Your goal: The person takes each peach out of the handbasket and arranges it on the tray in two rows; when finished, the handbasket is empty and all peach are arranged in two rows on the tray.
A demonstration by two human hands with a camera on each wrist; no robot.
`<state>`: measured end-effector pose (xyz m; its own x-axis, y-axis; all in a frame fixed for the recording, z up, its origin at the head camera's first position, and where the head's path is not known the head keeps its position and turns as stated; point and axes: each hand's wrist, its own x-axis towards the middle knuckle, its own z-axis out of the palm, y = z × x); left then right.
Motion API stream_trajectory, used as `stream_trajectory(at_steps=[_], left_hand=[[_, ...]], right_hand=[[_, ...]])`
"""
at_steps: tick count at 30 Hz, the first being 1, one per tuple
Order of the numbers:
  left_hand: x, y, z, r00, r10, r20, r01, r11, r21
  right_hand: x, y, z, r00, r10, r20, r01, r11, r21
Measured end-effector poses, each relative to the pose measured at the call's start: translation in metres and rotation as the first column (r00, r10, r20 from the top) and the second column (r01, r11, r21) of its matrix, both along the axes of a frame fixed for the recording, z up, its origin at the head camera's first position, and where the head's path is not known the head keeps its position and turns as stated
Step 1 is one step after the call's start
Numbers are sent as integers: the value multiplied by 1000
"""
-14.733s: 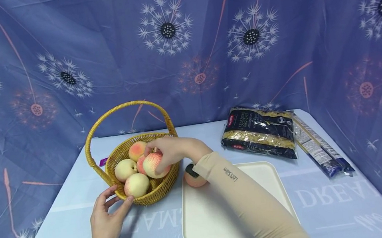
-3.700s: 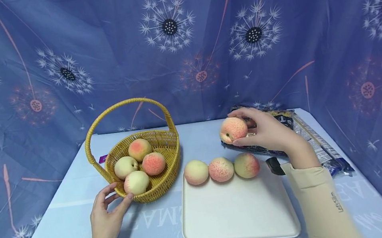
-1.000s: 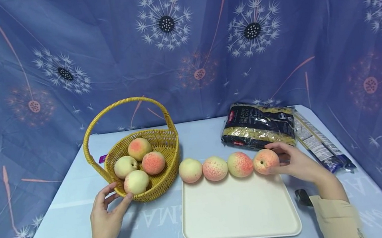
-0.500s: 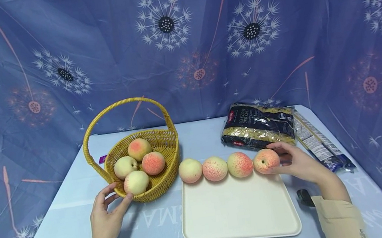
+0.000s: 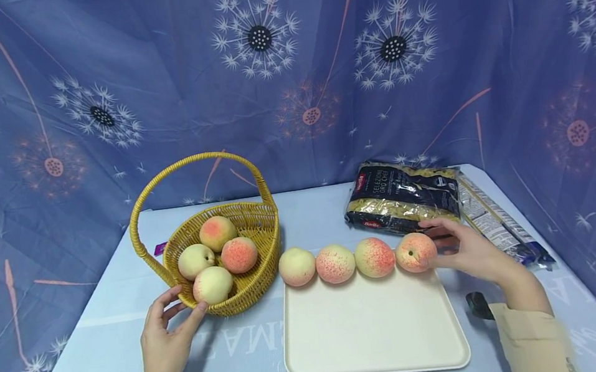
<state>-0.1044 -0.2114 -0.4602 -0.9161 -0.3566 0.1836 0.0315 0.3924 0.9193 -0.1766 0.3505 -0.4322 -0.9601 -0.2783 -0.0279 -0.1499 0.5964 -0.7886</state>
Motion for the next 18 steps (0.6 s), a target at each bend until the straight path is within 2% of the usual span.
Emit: stream_trajectory(at_steps=[5, 10, 18], left_hand=[[0, 0, 0, 1000, -3, -7, 3, 1000, 2], [0, -1, 0, 1000, -5, -5, 5, 1000, 2], [0, -1, -1, 1000, -3, -5, 3, 1000, 0]], right_hand=[[-5, -4, 15, 1000, 1, 4, -1, 1000, 24], [-12, -15, 31, 999, 18, -45, -15, 997, 72], [-26, -46, 61, 995, 50, -89, -44, 997, 69]])
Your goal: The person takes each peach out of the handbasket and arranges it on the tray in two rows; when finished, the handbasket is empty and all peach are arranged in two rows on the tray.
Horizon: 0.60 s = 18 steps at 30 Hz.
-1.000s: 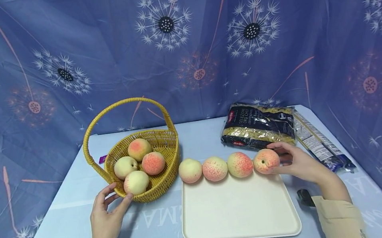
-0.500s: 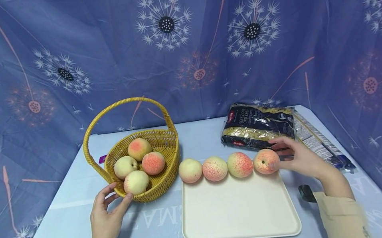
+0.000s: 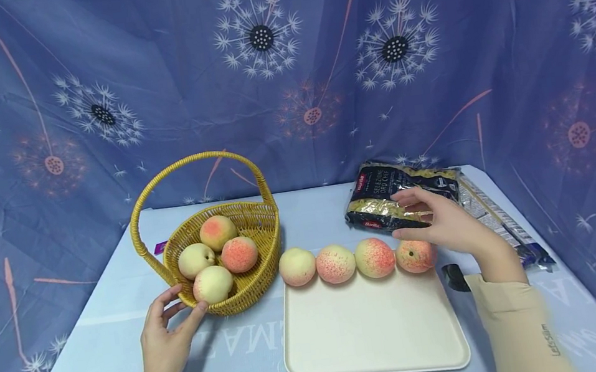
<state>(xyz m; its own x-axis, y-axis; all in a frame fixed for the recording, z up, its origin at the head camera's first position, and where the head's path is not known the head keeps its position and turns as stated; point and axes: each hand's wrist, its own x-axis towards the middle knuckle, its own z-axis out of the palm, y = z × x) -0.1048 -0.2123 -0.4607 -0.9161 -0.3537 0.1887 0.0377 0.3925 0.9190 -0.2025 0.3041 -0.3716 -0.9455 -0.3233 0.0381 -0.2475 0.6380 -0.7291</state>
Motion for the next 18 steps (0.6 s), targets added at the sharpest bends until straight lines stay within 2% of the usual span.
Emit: stream_trajectory(at_steps=[8, 13, 18], left_hand=[[0, -1, -1, 1000, -4, -8, 4, 1000, 0], [-1, -1, 0, 1000, -9, 4, 9, 1000, 7], [-1, -1, -1, 1000, -13, -1, 13, 1000, 7]], right_hand=[[-18, -45, 22, 996, 85, -10, -85, 996, 14], [-33, -71, 26, 986, 164, 1, -164, 986, -14], [-46, -96, 25, 972, 233, 15, -233, 972, 10]])
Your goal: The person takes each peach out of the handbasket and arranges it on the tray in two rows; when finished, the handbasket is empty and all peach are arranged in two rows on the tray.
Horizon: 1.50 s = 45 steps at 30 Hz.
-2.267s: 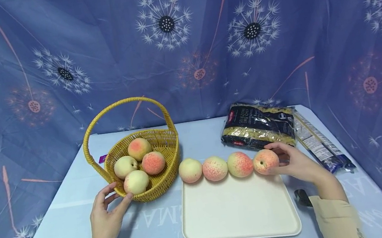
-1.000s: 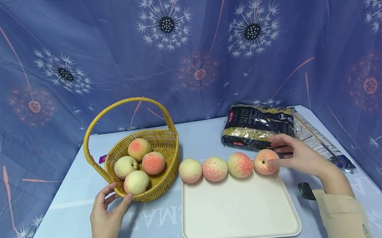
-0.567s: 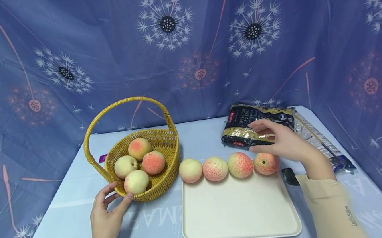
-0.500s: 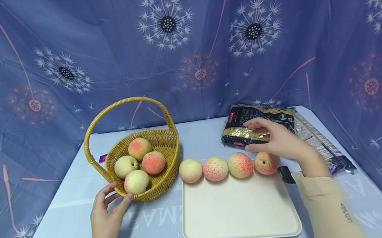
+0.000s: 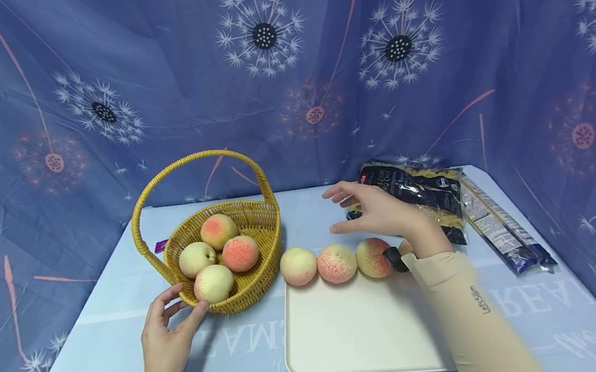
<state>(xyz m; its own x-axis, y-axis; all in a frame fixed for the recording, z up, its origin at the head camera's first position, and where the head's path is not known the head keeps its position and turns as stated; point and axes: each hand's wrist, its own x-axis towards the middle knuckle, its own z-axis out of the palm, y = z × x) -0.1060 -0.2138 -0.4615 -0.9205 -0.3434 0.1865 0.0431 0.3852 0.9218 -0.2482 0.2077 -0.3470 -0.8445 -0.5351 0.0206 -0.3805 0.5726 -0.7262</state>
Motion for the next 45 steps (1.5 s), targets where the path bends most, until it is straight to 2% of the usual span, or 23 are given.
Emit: stream_trajectory(at_steps=[14, 26, 34, 45], left_hand=[[1, -1, 0, 1000, 6, -13, -7, 1000, -14], [1, 1, 0, 1000, 9, -6, -9, 1000, -4], [1, 1, 1, 1000, 9, 29, -9, 1000, 10], [0, 0, 9, 997, 0, 74, -6, 998, 70]], right_hand=[[-12, -73, 8, 986, 162, 22, -163, 986, 30], [-26, -124, -2, 968, 246, 52, -250, 964, 90], [-34, -153, -11, 960, 274, 57, -280, 939, 199], [-36, -186, -10, 943, 327, 58, -329, 898, 293]])
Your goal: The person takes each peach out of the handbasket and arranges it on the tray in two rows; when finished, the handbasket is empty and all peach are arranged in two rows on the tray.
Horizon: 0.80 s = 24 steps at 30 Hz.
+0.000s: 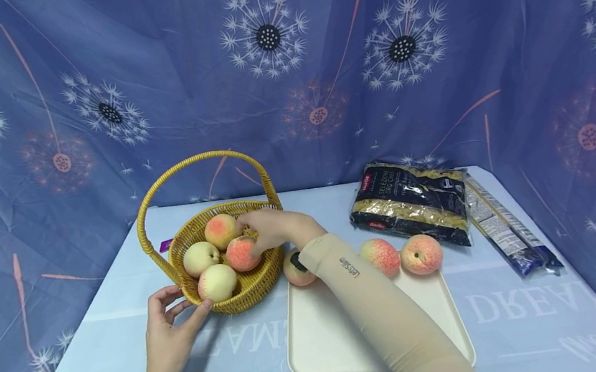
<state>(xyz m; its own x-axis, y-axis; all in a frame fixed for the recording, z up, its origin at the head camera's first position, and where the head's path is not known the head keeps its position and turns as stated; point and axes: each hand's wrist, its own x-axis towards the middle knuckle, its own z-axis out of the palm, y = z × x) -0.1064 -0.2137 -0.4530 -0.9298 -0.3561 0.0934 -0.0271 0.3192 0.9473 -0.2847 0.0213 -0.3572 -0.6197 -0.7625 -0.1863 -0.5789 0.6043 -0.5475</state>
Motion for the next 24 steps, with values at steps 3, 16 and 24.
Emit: stream_trajectory(at_steps=[3, 16, 24], left_hand=[[0, -1, 2, 1000, -5, 18, 5, 1000, -2], [-3, -5, 7, 996, -27, 79, 32, 998, -56], [-2, -5, 6, 996, -31, 78, 35, 998, -52]], right_hand=[[-2, -7, -3, 1000, 2, -17, -2, 999, 36], [-7, -28, -4, 998, -43, 36, 37, 987, 154], [-7, -38, -5, 999, -30, 26, 24, 980, 200]])
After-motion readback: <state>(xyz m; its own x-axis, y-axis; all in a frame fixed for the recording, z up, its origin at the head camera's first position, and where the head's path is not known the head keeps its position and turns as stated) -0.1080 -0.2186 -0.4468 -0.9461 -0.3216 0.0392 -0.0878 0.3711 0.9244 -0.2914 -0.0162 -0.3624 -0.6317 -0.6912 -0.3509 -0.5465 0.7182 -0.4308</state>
